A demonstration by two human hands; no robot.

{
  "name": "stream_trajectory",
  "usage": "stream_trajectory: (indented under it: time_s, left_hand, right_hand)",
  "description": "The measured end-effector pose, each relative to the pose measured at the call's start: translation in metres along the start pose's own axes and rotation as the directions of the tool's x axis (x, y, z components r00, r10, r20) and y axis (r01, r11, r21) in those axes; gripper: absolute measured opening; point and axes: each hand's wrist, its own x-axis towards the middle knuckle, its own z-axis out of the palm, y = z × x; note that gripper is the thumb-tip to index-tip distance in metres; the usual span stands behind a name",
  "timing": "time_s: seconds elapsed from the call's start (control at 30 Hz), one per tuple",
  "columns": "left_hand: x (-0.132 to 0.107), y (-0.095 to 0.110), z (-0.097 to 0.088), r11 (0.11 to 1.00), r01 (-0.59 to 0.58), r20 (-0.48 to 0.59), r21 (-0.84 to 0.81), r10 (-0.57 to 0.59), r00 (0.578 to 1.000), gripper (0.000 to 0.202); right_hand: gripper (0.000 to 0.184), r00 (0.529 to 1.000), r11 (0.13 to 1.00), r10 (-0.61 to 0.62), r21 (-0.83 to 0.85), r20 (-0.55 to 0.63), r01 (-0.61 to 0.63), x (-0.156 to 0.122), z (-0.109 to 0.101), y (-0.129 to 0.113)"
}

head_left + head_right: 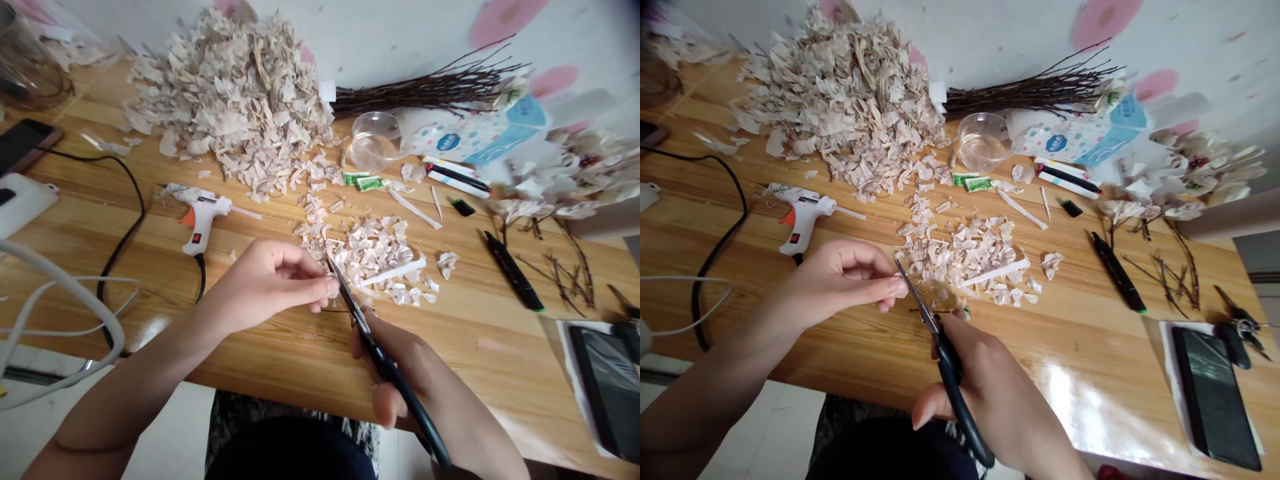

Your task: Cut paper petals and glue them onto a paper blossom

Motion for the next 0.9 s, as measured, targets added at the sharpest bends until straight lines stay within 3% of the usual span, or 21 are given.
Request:
stream_trajectory:
  time_s: [0.3, 0.43, 0.5, 0.6, 0.7, 0.8, 0.9]
  left_hand:
    - [0.0, 0.0, 0.0, 1.0, -0.009, 0.001, -0.021, 0.009, 1.0, 0.013]
    - [0.0, -0.002, -0.001, 1.0, -0.021, -0.01, -0.013, 0.021, 1.0, 0.009]
    - [0.0, -0.003, 0.001, 0.999, -0.036, -0.021, 0.015, 0.037, 0.999, 0.007]
    - [0.0, -0.006, 0.005, 0.994, -0.056, -0.015, 0.093, 0.057, 0.998, 0.004]
    - [-0.001, -0.01, 0.012, 0.975, -0.08, 0.057, 0.209, 0.069, 0.996, 0.004]
    - [-0.002, -0.013, 0.018, 0.952, -0.125, 0.181, 0.28, 0.075, 0.981, 0.007]
    - [-0.003, -0.015, 0.021, 0.952, -0.129, 0.228, 0.276, 0.066, 0.972, 0.008]
  right_hand:
    - [0.06, 0.999, 0.999, -0.026, 0.044, -0.029, 0.027, 0.001, 0.001, -0.001]
    - [0.059, 1.0, 0.97, 0.002, 0.241, -0.017, 0.002, -0.001, 0.004, 0.008]
    - [0.056, 0.997, 0.916, 0.025, 0.401, -0.067, 0.004, -0.001, 0.008, 0.015]
    - [0.04, 0.966, 0.843, 0.057, 0.53, -0.252, 0.089, 0.004, 0.014, 0.024]
    - [0.021, 0.927, 0.837, 0.099, 0.534, -0.361, 0.118, 0.013, 0.015, 0.023]
    - [0.015, 0.943, 0.848, 0.103, 0.524, -0.317, 0.084, 0.019, 0.014, 0.016]
    - [0.017, 0.952, 0.844, 0.108, 0.532, -0.287, 0.065, 0.021, 0.013, 0.011]
